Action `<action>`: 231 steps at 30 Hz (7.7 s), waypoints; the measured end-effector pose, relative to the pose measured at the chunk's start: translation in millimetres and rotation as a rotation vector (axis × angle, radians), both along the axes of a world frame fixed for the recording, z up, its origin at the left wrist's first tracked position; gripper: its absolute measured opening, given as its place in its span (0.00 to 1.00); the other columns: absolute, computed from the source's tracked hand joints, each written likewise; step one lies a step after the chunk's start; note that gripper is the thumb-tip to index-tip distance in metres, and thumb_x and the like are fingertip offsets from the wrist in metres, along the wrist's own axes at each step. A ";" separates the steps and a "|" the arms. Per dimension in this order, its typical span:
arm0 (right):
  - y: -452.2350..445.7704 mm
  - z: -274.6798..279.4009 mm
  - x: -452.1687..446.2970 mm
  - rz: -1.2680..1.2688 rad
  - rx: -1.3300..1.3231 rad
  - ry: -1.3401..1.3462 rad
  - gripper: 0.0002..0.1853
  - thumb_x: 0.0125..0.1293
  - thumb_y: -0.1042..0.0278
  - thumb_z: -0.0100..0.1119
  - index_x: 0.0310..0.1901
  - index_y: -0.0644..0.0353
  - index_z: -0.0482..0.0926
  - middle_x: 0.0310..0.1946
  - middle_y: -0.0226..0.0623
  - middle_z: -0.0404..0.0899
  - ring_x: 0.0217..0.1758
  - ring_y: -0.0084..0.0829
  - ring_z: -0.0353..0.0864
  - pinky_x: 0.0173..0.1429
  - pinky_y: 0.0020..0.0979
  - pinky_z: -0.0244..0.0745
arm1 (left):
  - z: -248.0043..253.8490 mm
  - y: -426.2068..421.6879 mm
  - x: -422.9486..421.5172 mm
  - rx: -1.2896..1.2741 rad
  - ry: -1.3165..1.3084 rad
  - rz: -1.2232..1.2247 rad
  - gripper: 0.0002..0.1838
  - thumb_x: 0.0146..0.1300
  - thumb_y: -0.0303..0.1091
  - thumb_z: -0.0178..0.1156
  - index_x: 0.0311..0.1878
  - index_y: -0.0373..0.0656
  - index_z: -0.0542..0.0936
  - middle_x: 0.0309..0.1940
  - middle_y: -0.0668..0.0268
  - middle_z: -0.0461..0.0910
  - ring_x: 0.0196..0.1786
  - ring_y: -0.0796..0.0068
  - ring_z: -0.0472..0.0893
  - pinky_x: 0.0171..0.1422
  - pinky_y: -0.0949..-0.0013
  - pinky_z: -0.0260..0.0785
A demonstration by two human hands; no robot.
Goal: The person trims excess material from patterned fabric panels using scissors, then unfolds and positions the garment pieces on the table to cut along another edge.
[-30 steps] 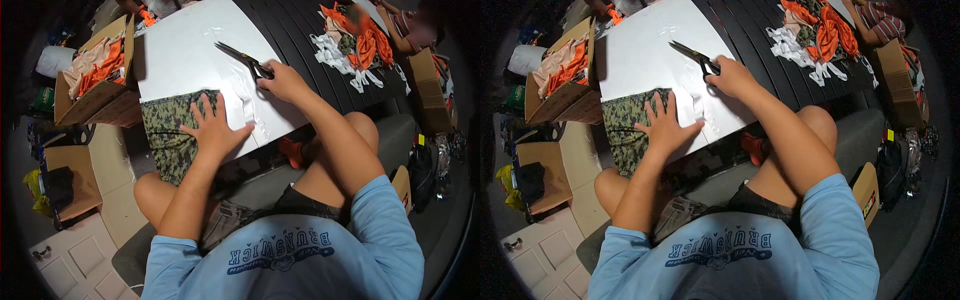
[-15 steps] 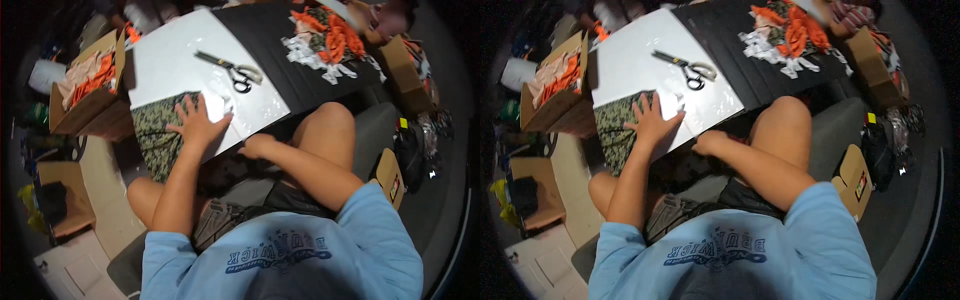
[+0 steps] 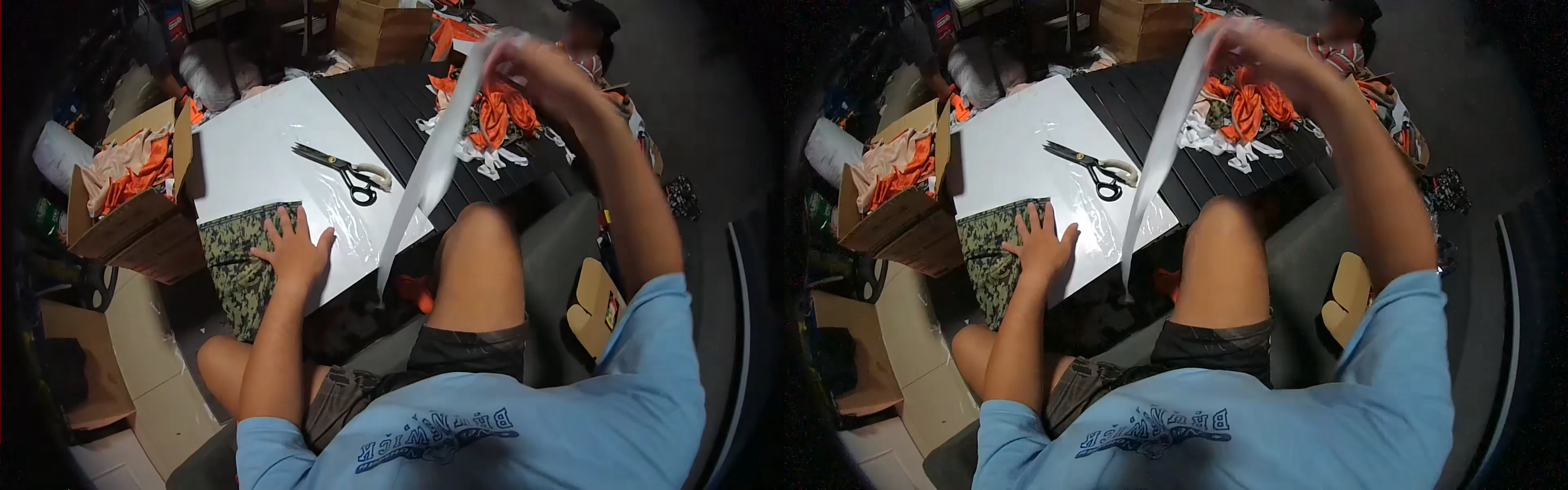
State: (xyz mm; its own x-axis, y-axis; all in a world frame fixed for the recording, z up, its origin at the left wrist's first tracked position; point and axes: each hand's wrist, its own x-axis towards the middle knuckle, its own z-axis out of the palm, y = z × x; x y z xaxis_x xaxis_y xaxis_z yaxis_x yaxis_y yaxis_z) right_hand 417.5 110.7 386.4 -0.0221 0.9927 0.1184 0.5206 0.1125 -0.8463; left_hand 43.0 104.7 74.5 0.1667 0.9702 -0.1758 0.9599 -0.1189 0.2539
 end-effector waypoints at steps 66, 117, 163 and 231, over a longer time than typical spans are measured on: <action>53.5 -287.4 -130.5 0.564 0.260 -0.922 0.15 0.63 0.66 0.64 0.47 0.33 0.93 0.40 0.26 0.89 0.45 0.36 0.85 0.49 0.39 0.78 | -62.0 47.7 -100.1 0.581 0.160 0.272 0.35 0.74 0.61 0.53 0.70 0.40 0.76 0.71 0.52 0.75 0.75 0.50 0.70 0.79 0.42 0.58; 107.3 -291.4 -83.5 -0.215 -0.388 -0.608 0.20 0.62 0.61 0.65 0.53 0.63 0.85 0.44 0.50 0.87 0.50 0.51 0.86 0.53 0.49 0.81 | -8.7 -8.8 17.4 0.379 -0.156 -0.274 0.21 0.69 0.50 0.63 0.54 0.44 0.81 0.62 0.54 0.81 0.62 0.44 0.79 0.65 0.43 0.67; 145.4 -285.5 29.6 -0.380 -0.367 -0.042 0.08 0.60 0.64 0.60 0.36 0.57 0.74 0.21 0.37 0.74 0.17 0.32 0.68 0.19 0.34 0.63 | -50.1 188.1 169.8 0.412 -0.052 -0.263 0.45 0.72 0.69 0.44 0.81 0.47 0.65 0.84 0.57 0.57 0.85 0.49 0.53 0.86 0.37 0.38; 124.5 -295.1 -59.4 0.111 -0.395 0.561 0.04 0.65 0.69 0.56 0.40 0.55 0.78 0.28 0.29 0.78 0.27 0.23 0.74 0.30 0.25 0.67 | -21.6 -49.3 -8.3 0.385 -0.028 -0.082 0.31 0.73 0.50 0.57 0.76 0.49 0.71 0.81 0.57 0.62 0.83 0.46 0.58 0.86 0.40 0.43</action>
